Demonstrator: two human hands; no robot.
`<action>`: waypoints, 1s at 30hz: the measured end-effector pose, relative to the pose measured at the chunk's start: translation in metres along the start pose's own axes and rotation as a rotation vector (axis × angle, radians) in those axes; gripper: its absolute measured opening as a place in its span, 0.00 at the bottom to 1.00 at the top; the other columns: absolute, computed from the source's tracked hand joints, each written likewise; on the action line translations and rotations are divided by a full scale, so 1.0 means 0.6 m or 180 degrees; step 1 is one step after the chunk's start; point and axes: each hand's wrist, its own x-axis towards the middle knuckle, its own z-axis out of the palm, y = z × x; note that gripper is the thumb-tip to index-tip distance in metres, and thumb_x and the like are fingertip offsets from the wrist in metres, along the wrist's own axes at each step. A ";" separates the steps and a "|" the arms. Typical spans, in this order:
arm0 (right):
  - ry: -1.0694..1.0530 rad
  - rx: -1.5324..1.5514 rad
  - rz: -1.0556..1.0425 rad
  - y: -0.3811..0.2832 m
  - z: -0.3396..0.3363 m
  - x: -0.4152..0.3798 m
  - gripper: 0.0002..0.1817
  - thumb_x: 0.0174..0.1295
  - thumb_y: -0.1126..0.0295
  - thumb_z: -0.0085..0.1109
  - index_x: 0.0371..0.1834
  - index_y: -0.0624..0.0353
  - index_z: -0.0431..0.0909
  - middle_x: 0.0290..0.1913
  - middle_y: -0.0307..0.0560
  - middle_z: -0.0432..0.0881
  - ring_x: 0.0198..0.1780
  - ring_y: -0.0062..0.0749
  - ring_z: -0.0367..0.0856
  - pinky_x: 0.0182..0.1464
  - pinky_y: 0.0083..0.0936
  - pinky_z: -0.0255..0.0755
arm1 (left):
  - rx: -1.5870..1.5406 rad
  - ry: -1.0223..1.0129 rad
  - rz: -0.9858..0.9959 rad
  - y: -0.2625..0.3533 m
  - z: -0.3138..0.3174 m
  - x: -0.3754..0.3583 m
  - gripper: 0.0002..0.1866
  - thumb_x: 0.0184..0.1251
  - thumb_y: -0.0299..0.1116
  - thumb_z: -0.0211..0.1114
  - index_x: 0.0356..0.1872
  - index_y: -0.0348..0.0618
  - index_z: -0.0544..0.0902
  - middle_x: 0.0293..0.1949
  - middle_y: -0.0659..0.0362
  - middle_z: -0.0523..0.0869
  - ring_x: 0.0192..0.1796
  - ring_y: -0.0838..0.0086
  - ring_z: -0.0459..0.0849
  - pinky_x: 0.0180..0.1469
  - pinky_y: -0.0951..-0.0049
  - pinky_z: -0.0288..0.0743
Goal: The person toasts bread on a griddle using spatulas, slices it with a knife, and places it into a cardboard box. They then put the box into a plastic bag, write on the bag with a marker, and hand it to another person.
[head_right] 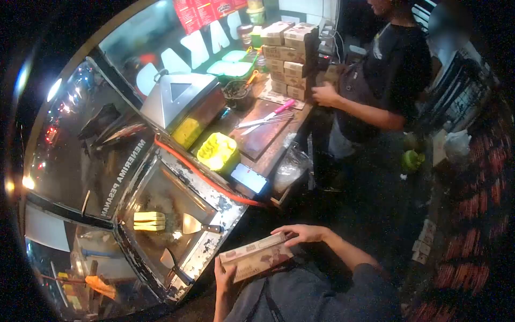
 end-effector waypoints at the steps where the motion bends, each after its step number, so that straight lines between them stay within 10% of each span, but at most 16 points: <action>1: -0.0028 0.0094 -0.0038 -0.004 -0.016 0.005 0.34 0.56 0.65 0.66 0.67 0.53 0.65 0.60 0.44 0.73 0.62 0.31 0.68 0.65 0.28 0.61 | -0.0077 0.0104 0.0056 -0.005 0.007 0.027 0.26 0.54 0.31 0.67 0.55 0.37 0.71 0.49 0.56 0.78 0.52 0.72 0.76 0.57 0.71 0.69; 8: -0.0100 0.0287 0.0327 -0.050 -0.090 0.006 0.34 0.51 0.64 0.71 0.63 0.55 0.69 0.59 0.45 0.74 0.61 0.34 0.70 0.64 0.29 0.63 | 0.0511 0.0046 -0.0269 0.043 0.064 0.107 0.27 0.57 0.39 0.69 0.55 0.37 0.73 0.50 0.54 0.80 0.52 0.72 0.78 0.56 0.73 0.69; 12: 0.0803 -0.0115 -0.0230 -0.105 -0.197 -0.012 0.31 0.45 0.72 0.71 0.57 0.59 0.75 0.55 0.42 0.77 0.58 0.29 0.72 0.63 0.27 0.64 | -0.0307 0.0029 0.0334 0.055 0.099 0.130 0.38 0.54 0.49 0.71 0.61 0.39 0.66 0.67 0.48 0.63 0.68 0.61 0.63 0.64 0.59 0.65; 17: 0.2593 -0.0004 -0.1170 -0.186 -0.324 0.003 0.30 0.44 0.74 0.69 0.55 0.61 0.75 0.56 0.42 0.77 0.56 0.28 0.74 0.61 0.27 0.66 | -0.0538 0.0291 0.0504 0.072 0.120 0.151 0.32 0.59 0.45 0.68 0.60 0.40 0.68 0.63 0.50 0.69 0.64 0.62 0.69 0.60 0.59 0.70; 21: 0.4293 -0.2883 -0.1879 -0.205 -0.473 0.089 0.29 0.46 0.74 0.70 0.56 0.56 0.76 0.54 0.50 0.75 0.58 0.38 0.73 0.59 0.30 0.68 | -0.0426 0.0282 0.0180 0.073 0.117 0.157 0.22 0.61 0.31 0.66 0.55 0.39 0.72 0.57 0.52 0.77 0.59 0.68 0.75 0.59 0.65 0.71; 23: 0.4720 -0.2833 -0.1887 -0.220 -0.515 0.142 0.30 0.44 0.71 0.72 0.56 0.48 0.76 0.54 0.53 0.73 0.57 0.45 0.72 0.60 0.33 0.67 | -0.0232 0.0240 0.0122 0.079 0.113 0.149 0.20 0.61 0.27 0.65 0.53 0.38 0.73 0.56 0.53 0.78 0.59 0.68 0.75 0.59 0.66 0.70; 30: 0.4524 -0.4291 -0.1534 -0.186 -0.681 0.257 0.40 0.40 0.49 0.75 0.61 0.43 0.73 0.60 0.60 0.69 0.61 0.54 0.67 0.62 0.45 0.60 | -0.0445 0.1364 0.0165 0.070 0.085 0.063 0.15 0.63 0.26 0.63 0.50 0.36 0.75 0.51 0.51 0.81 0.52 0.70 0.79 0.53 0.71 0.74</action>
